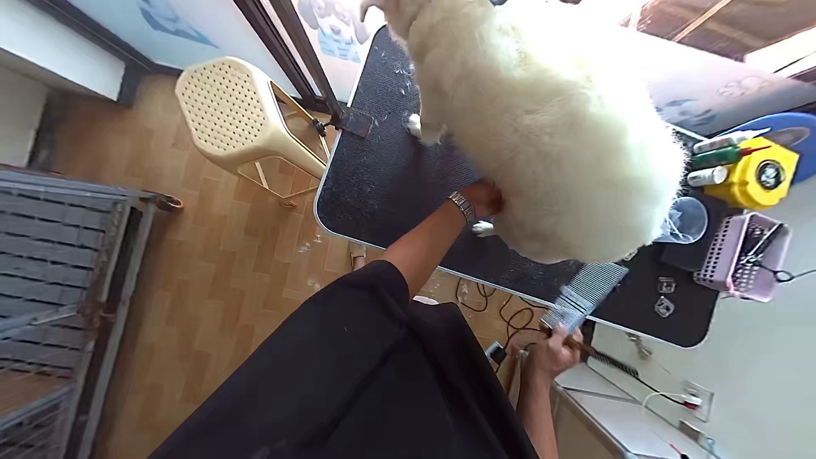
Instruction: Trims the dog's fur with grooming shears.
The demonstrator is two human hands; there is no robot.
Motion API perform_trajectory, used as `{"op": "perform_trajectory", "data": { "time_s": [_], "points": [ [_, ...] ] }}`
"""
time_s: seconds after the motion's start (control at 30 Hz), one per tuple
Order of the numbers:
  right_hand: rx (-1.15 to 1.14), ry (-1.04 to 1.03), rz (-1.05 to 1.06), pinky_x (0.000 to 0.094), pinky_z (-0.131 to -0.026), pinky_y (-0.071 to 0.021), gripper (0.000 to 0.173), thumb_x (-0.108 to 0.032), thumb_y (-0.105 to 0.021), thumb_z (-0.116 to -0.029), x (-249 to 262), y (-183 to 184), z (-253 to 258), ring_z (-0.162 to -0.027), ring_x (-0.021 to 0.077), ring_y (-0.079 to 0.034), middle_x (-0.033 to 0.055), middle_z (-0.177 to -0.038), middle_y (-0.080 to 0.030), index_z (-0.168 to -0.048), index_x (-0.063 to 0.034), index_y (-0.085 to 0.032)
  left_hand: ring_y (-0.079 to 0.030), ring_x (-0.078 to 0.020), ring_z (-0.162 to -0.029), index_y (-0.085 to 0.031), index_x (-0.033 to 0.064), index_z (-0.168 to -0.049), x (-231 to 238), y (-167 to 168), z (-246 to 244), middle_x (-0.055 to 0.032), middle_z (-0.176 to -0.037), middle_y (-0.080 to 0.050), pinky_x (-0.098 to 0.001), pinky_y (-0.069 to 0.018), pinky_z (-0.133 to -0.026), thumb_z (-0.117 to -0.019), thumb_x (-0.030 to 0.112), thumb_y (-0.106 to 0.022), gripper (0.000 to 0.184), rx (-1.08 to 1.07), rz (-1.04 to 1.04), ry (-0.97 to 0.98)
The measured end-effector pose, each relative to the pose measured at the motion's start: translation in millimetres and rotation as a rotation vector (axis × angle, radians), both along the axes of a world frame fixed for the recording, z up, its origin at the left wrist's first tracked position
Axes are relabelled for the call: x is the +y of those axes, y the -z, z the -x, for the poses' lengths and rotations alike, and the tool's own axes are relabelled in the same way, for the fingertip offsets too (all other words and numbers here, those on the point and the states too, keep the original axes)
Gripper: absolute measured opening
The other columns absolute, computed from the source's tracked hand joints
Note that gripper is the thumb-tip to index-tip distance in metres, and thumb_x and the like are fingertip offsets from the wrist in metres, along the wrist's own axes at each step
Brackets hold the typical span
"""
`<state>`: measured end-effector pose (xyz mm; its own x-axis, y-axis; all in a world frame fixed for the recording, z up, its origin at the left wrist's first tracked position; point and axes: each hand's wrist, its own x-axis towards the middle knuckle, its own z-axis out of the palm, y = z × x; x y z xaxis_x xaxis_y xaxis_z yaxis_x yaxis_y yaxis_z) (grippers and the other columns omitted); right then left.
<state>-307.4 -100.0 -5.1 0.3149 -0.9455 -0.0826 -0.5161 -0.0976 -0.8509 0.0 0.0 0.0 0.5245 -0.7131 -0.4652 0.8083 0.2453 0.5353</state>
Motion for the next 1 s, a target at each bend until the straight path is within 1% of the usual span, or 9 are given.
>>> {"op": "perform_trajectory", "data": {
  "time_s": [0.13, 0.2, 0.27, 0.33, 0.43, 0.53, 0.67, 0.87, 1.0],
  "points": [
    [-0.104, -0.312, 0.503, 0.017, -0.085, -0.0531, 0.031, -0.004, -0.049, -0.1009, 9.0, -87.5, -11.7, -0.091, -0.001, -0.062, 0.0125, -0.104, -0.062, -0.119, 0.0205, -0.053, -0.054, -0.0054, -0.071, -0.051, 0.0124, -0.105, 2.2, -10.8, 0.9, 0.0034, -0.082, -0.055, -0.0229, -0.0486, -0.066, -0.1078, 0.005, -0.031, 0.021, 0.115, -0.02, -0.169],
    [-0.051, -0.653, 0.769, 0.0244, -0.096, -0.0512, 0.031, -0.008, -0.054, -0.1019, 12.5, -127.8, -42.5, -0.105, 0.0119, -0.066, 0.0222, -0.109, -0.067, -0.118, 0.0175, -0.058, -0.05, -0.0027, -0.06, -0.05, 0.0155, -0.095, -0.7, -11.2, -1.2, 0.006, -0.071, -0.051, -0.0188, -0.0453, -0.058, -0.1077, 0.009, -0.032, 0.023, 0.184, -0.006, -0.24],
    [0.069, -0.941, 1.052, 0.0406, -0.083, -0.0518, 0.03, -0.015, -0.054, -0.1026, 26.3, -162.7, -93.3, -0.087, 0.0304, -0.067, 0.0234, -0.091, -0.069, -0.119, 0.007, -0.067, -0.046, -0.0021, -0.053, -0.047, 0.0156, -0.089, -5.3, -3.6, -3.5, 0.0064, -0.065, -0.047, -0.0164, -0.0431, -0.053, -0.1073, 0.012, -0.032, 0.024, 0.258, 0.027, -0.263],
    [0.198, -1.135, 1.257, 0.0468, -0.068, -0.0479, 0.032, -0.012, -0.054, -0.0996, 47.6, -183.2, -149.6, -0.067, 0.0329, -0.063, 0.0159, -0.072, -0.066, -0.126, -0.0026, -0.07, -0.052, -0.0054, -0.059, -0.049, 0.0138, -0.096, -6.0, 9.3, -5.0, 0.0032, -0.072, -0.052, -0.0202, -0.0476, -0.058, -0.1088, 0.02, -0.03, 0.024, 0.326, 0.119, -0.242],
    [0.506, -1.287, 1.327, 0.0537, -0.065, -0.0479, 0.037, -0.007, -0.052, -0.0993, 77.3, -188.6, -223.4, -0.067, 0.0393, -0.064, 0.0186, -0.074, -0.066, -0.134, -0.0006, -0.06, -0.061, -0.0098, -0.065, -0.053, 0.0144, -0.097, 2.2, 19.4, -7.1, 0.0006, -0.076, -0.06, -0.0261, -0.0537, -0.06, -0.1082, 0.029, -0.029, 0.03, 0.342, 0.258, -0.243],
    [0.842, -1.364, 1.267, 0.0573, -0.064, -0.0489, 0.018, -0.005, -0.051, -0.101, 101.8, -173.8, -265.5, -0.072, 0.0456, -0.065, 0.0249, -0.077, -0.063, -0.113, 0.0073, -0.058, -0.071, -0.0186, -0.078, -0.055, 0.01, -0.105, 18.4, 31.0, -8.6, -0.0071, -0.088, -0.071, -0.0362, -0.0603, -0.074, -0.1091, 0.028, -0.024, 0.036, 0.332, 0.393, -0.295],
    [1.289, -1.33, 1.067, 0.0575, -0.059, -0.0496, 0.009, -0.003, -0.059, -0.0944, 126.3, -152.2, -281.4, -0.072, 0.0445, -0.067, 0.0239, -0.075, -0.063, -0.093, 0.005, -0.062, -0.07, -0.0222, -0.098, -0.047, 0.0043, -0.142, 48.1, 71.8, -26.7, -0.016, -0.118, -0.069, -0.0371, -0.0558, -0.086, -0.1092, 0.037, -0.005, 0.063, 0.411, 0.307, -0.317],
    [1.156, -1.235, 0.463, 0.0641, -0.076, -0.053, 0.036, -0.024, -0.048, -0.1039, 92.2, -124.8, -176.7, -0.088, 0.0428, -0.071, 0.0216, -0.092, -0.073, -0.129, -0.008, -0.069, -0.071, -0.021, -0.101, -0.051, 0.0036, -0.14, 98.4, 91.6, -56.6, -0.0137, -0.118, -0.071, -0.0352, -0.057, -0.089, -0.1117, 0.029, -0.023, 0.047, 0.396, 0.167, -0.275],
    [0.708, -0.766, -0.225, 0.0277, -0.065, -0.054, 0.028, -0.01, -0.05, -0.102, 42.8, -70.0, -45.6, -0.063, 0.008, -0.06, 0.0006, -0.073, -0.063, -0.122, 0.0043, -0.063, -0.071, -0.0201, -0.1, -0.055, 0.0022, -0.136, 92.8, 77.1, -67.0, -0.0128, -0.115, -0.071, -0.0363, -0.0563, -0.09, -0.1125, 0.027, -0.025, 0.045, 0.257, 0.183, -0.197]
  ]
}}
